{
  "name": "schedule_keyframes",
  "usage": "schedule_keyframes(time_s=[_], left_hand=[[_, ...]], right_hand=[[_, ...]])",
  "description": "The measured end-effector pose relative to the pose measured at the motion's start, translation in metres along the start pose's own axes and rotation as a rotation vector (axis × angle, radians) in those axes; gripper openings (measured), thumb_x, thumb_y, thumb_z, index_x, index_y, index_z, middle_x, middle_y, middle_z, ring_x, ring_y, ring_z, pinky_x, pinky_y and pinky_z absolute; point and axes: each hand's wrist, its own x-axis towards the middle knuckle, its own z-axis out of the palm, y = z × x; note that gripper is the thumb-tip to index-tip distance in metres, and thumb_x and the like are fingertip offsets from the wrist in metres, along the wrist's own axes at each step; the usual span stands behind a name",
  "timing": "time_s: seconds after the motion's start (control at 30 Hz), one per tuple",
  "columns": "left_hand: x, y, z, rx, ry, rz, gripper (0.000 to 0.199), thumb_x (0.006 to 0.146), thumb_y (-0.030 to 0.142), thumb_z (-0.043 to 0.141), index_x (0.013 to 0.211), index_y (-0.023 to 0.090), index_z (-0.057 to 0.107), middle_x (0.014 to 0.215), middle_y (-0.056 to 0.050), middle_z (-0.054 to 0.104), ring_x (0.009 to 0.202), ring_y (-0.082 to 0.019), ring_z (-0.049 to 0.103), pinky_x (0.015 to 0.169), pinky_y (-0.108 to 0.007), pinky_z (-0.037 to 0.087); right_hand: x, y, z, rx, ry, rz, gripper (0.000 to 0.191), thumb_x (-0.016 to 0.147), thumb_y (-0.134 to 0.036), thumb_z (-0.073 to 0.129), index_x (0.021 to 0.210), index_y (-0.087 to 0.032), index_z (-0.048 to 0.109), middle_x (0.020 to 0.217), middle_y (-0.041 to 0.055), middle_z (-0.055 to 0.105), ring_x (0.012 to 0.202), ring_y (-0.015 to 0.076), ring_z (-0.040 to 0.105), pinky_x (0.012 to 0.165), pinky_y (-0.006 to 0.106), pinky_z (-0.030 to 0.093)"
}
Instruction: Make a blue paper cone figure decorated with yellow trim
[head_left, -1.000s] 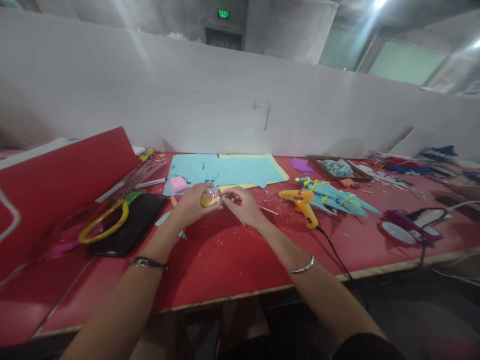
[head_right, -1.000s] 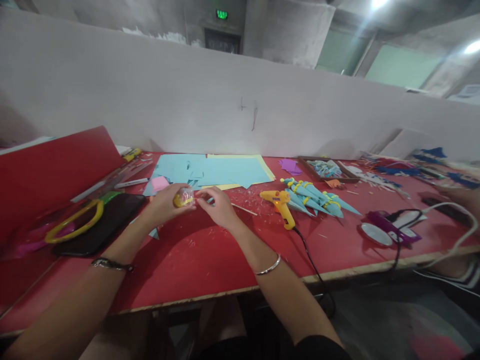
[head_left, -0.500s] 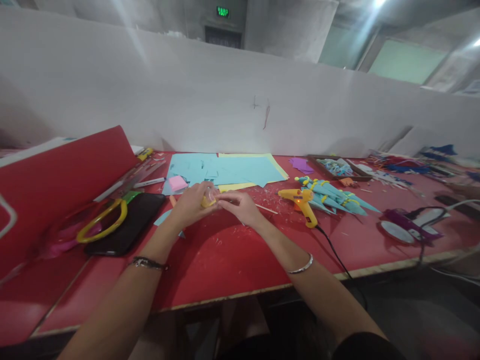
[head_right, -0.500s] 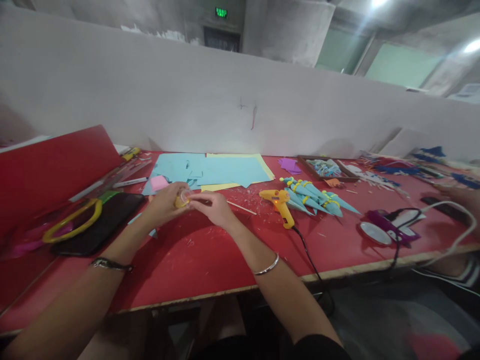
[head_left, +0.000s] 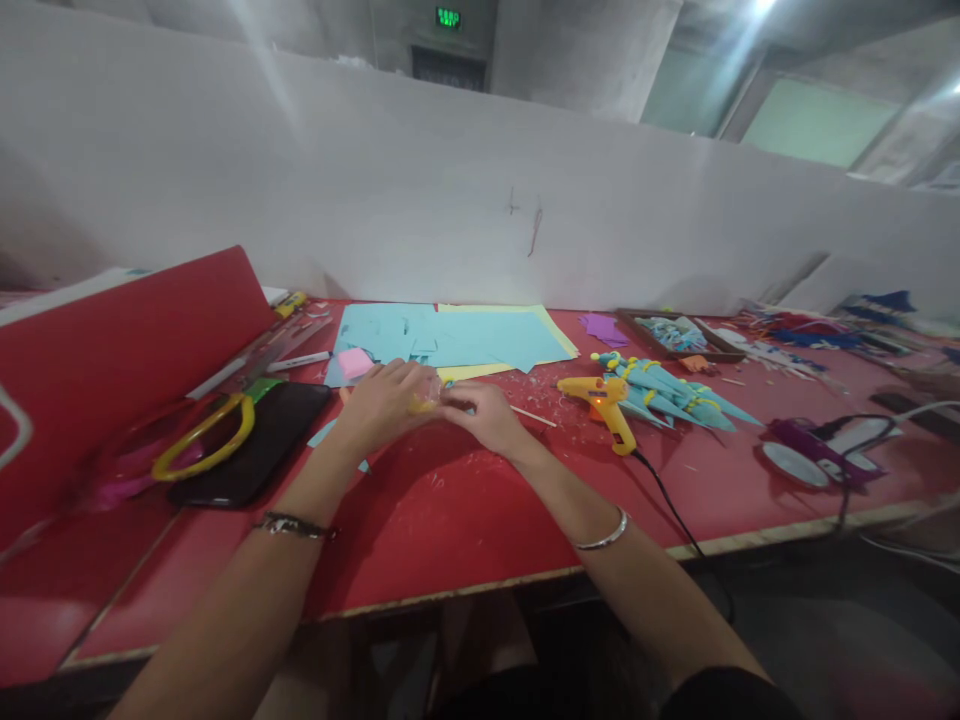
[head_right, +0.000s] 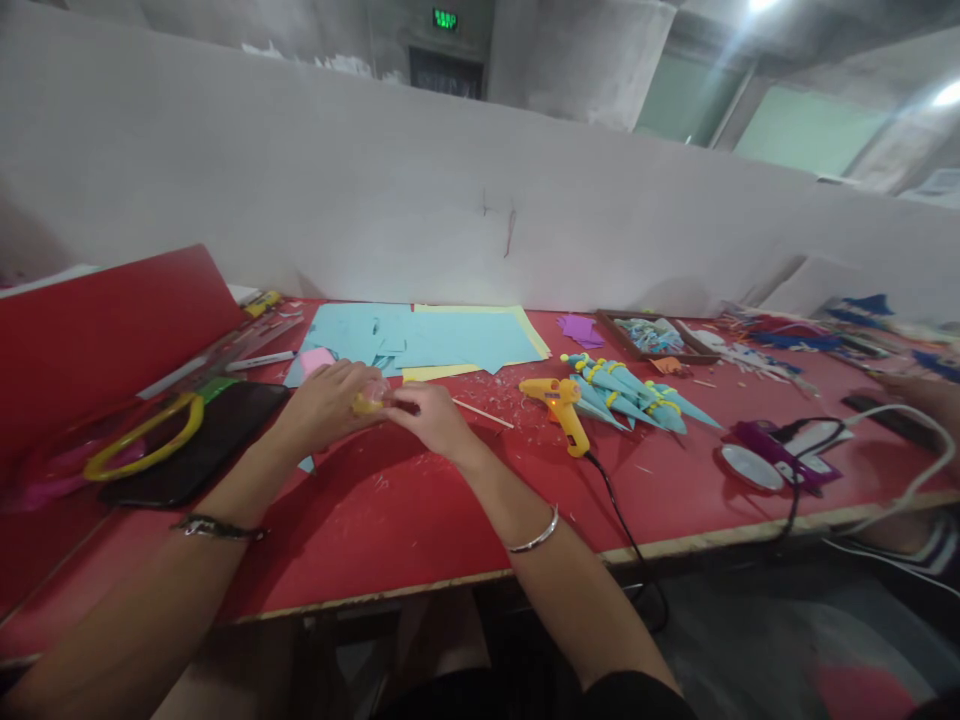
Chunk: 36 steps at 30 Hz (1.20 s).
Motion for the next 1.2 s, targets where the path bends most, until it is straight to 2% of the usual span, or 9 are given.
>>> schedule_keyframes(time_s=[0.27,0.43,0.53,0.63,0.73,0.8,0.9,1.03,1.2], left_hand=[[0.001,0.002,-0.004,0.043,-0.039,0.056,0.044,0.076,0.057,0.041,0.097,0.021,0.054,0.084,-0.008,0.06,0.084,-0.023,0.053,0.069,-0.033,0.036],[0.001,0.003,-0.001,0.033,-0.016,0.038,0.04,0.08,0.053,0.037,0.096,0.02,0.053,0.086,-0.007,0.061,0.085,-0.022,0.053,0.069,-0.032,0.036],[0.001,0.003,0.0,0.018,0.006,0.023,0.04,0.081,0.052,0.035,0.095,0.018,0.053,0.085,-0.008,0.062,0.083,-0.022,0.053,0.068,-0.032,0.037],[0.0,0.004,-0.001,-0.007,0.015,-0.014,0.04,0.08,0.053,0.037,0.094,0.019,0.052,0.085,-0.007,0.061,0.083,-0.022,0.054,0.069,-0.032,0.038],[0.0,0.003,-0.002,-0.023,-0.019,-0.079,0.041,0.076,0.055,0.042,0.097,0.02,0.051,0.086,-0.007,0.06,0.084,-0.022,0.055,0.069,-0.031,0.039],[-0.001,0.001,-0.002,-0.004,-0.053,-0.146,0.042,0.075,0.052,0.045,0.101,0.02,0.049,0.088,-0.008,0.059,0.085,-0.024,0.055,0.068,-0.031,0.039],[-0.004,-0.005,0.001,0.061,-0.097,-0.25,0.039,0.076,0.043,0.047,0.105,0.017,0.047,0.094,-0.011,0.059,0.089,-0.027,0.055,0.067,-0.033,0.04],[-0.012,-0.015,0.007,0.169,-0.137,-0.326,0.031,0.078,0.03,0.043,0.105,0.014,0.05,0.097,-0.014,0.058,0.094,-0.029,0.052,0.07,-0.037,0.04],[-0.015,-0.01,0.011,0.216,-0.051,-0.341,0.041,0.076,0.033,0.047,0.112,0.012,0.049,0.105,-0.017,0.054,0.098,-0.032,0.047,0.076,-0.041,0.038]], right_hand=[[0.001,-0.002,-0.002,-0.144,-0.027,-0.01,0.009,0.074,-0.018,0.056,0.068,-0.017,0.062,0.061,-0.0011,0.049,0.059,0.0104,0.044,0.058,0.023,0.033],[0.001,-0.002,0.0,-0.125,0.037,-0.005,0.01,0.073,-0.017,0.055,0.065,-0.019,0.061,0.061,-0.0014,0.051,0.058,0.0107,0.044,0.059,0.024,0.034],[0.001,-0.003,0.002,-0.005,0.11,0.028,0.009,0.072,-0.019,0.055,0.066,-0.02,0.062,0.063,-0.0011,0.056,0.06,0.0112,0.047,0.061,0.024,0.037],[0.003,-0.003,0.0,0.22,0.211,0.137,0.009,0.07,-0.025,0.056,0.068,-0.019,0.062,0.066,-0.0004,0.059,0.061,0.0116,0.051,0.062,0.025,0.04],[0.004,-0.003,-0.006,0.459,0.358,0.279,0.017,0.069,-0.034,0.058,0.072,-0.018,0.063,0.06,-0.0018,0.057,0.055,0.0095,0.05,0.059,0.025,0.043],[0.005,-0.001,-0.01,0.58,0.423,0.32,0.02,0.069,-0.036,0.058,0.075,-0.018,0.063,0.058,-0.0028,0.055,0.054,0.0078,0.05,0.059,0.024,0.044],[0.005,0.006,-0.011,0.688,0.436,0.343,0.022,0.068,-0.037,0.059,0.076,-0.017,0.064,0.061,-0.0024,0.057,0.055,0.006,0.05,0.061,0.021,0.044],[0.005,0.011,-0.008,0.751,0.391,0.401,0.021,0.063,-0.033,0.064,0.076,-0.016,0.064,0.066,-0.0013,0.062,0.058,0.0066,0.054,0.063,0.022,0.045],[0.005,0.011,-0.008,0.752,0.355,0.432,0.021,0.057,-0.03,0.069,0.07,-0.016,0.06,0.062,-0.002,0.062,0.058,0.0078,0.057,0.062,0.022,0.045]])
